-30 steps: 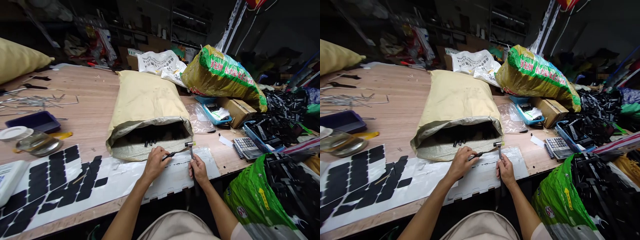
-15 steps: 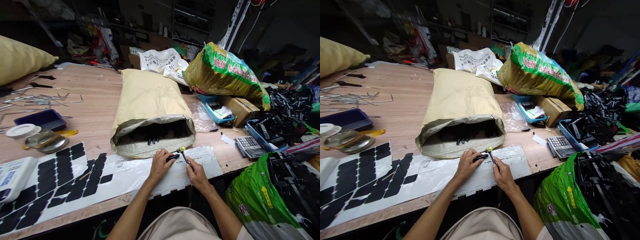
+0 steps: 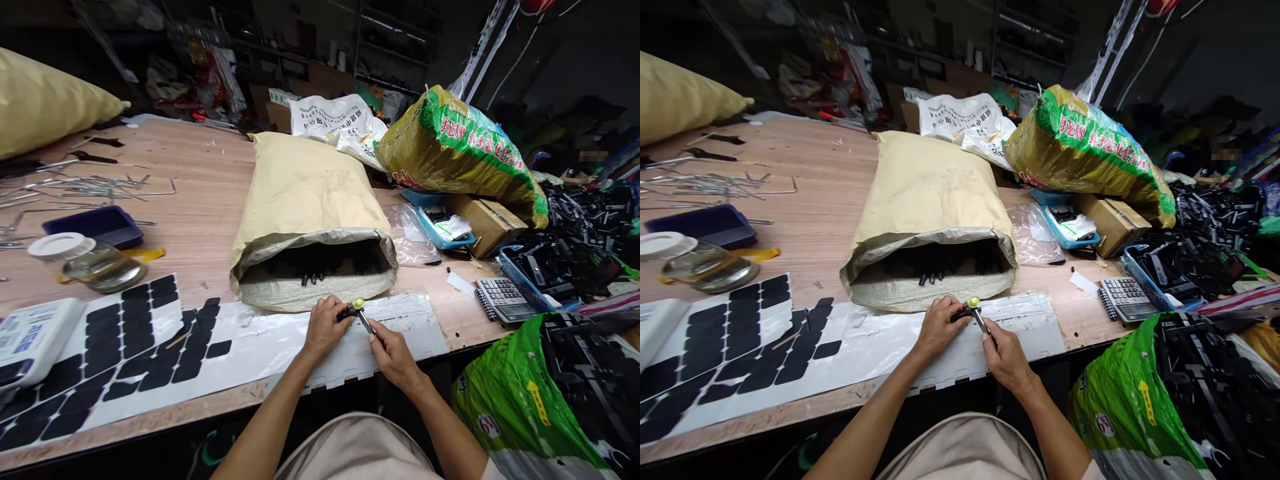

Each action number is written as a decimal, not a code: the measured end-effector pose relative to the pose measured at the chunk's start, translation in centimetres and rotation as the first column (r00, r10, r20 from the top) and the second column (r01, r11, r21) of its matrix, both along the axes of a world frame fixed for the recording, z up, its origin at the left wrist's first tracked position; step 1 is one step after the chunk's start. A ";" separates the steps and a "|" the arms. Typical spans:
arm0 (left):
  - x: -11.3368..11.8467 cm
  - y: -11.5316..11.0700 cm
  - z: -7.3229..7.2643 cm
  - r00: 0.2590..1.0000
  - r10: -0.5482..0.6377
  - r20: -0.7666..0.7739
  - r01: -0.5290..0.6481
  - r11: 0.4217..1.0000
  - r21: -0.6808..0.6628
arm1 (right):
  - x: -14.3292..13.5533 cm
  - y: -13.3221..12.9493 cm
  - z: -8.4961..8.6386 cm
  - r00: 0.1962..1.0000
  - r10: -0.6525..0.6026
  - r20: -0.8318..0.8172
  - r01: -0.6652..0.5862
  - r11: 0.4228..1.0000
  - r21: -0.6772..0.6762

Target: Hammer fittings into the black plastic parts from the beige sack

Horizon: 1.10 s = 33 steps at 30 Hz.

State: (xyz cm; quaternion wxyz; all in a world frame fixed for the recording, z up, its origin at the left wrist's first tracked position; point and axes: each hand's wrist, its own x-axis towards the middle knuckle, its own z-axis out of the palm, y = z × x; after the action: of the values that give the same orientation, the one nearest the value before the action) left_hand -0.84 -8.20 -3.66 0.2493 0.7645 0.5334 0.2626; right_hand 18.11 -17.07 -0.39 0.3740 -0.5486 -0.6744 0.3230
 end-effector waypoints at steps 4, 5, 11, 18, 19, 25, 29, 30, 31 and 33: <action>0.1 -0.1 0.1 1.000 0.007 0.017 -0.006 1.000 -0.021 | -0.1 0.0 -0.3 0.999 0.036 -0.006 -0.037 0.998 -0.059; 0.1 -0.1 0.1 1.000 0.008 0.023 -0.007 1.000 -0.025 | 0.1 0.1 -0.6 1.000 0.018 -0.020 -0.020 0.997 -0.070; 0.1 0.1 0.0 0.998 -0.002 0.057 0.002 1.000 -0.001 | 1.9 1.8 -2.5 0.925 -0.216 -0.312 0.144 0.961 -0.236; -1.1 -4.7 2.7 0.923 -0.247 0.296 0.246 0.968 0.043 | 2.7 3.1 -3.1 0.739 -0.348 -0.577 0.208 0.932 -0.296; -1.2 -6.1 3.3 0.886 -0.323 0.333 0.351 0.936 -0.024 | 2.7 3.0 -3.2 0.739 -0.340 -0.581 0.195 0.934 -0.299; -0.3 -12.6 2.8 0.810 -0.468 0.352 0.586 0.664 -0.466 | 2.6 2.8 -3.9 0.771 -0.300 -0.562 0.159 0.945 -0.285; 0.3 -12.9 -1.9 0.906 -0.337 0.257 0.421 0.641 -0.642 | 2.6 2.9 -3.9 0.782 -0.275 -0.560 0.142 0.952 -0.270; 0.4 -12.7 -3.2 0.926 -0.312 0.212 0.369 0.638 -0.676 | 2.6 2.9 -3.9 0.782 -0.270 -0.562 0.138 0.954 -0.265; 0.5 -12.5 -4.4 0.942 -0.292 0.164 0.319 0.630 -0.708 | 2.6 2.9 -3.9 0.781 -0.266 -0.565 0.136 0.955 -0.262; 0.7 -12.0 -6.5 0.959 -0.265 0.102 0.251 0.623 -0.741 | 2.6 2.8 -3.8 0.782 -0.263 -0.565 0.135 0.956 -0.259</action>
State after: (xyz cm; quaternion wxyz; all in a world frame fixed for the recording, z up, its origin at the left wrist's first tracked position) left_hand -0.13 -20.25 -10.12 0.5708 0.6652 0.4808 -0.0244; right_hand 20.68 -14.24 -4.23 0.5399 -0.5236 -0.4244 0.5043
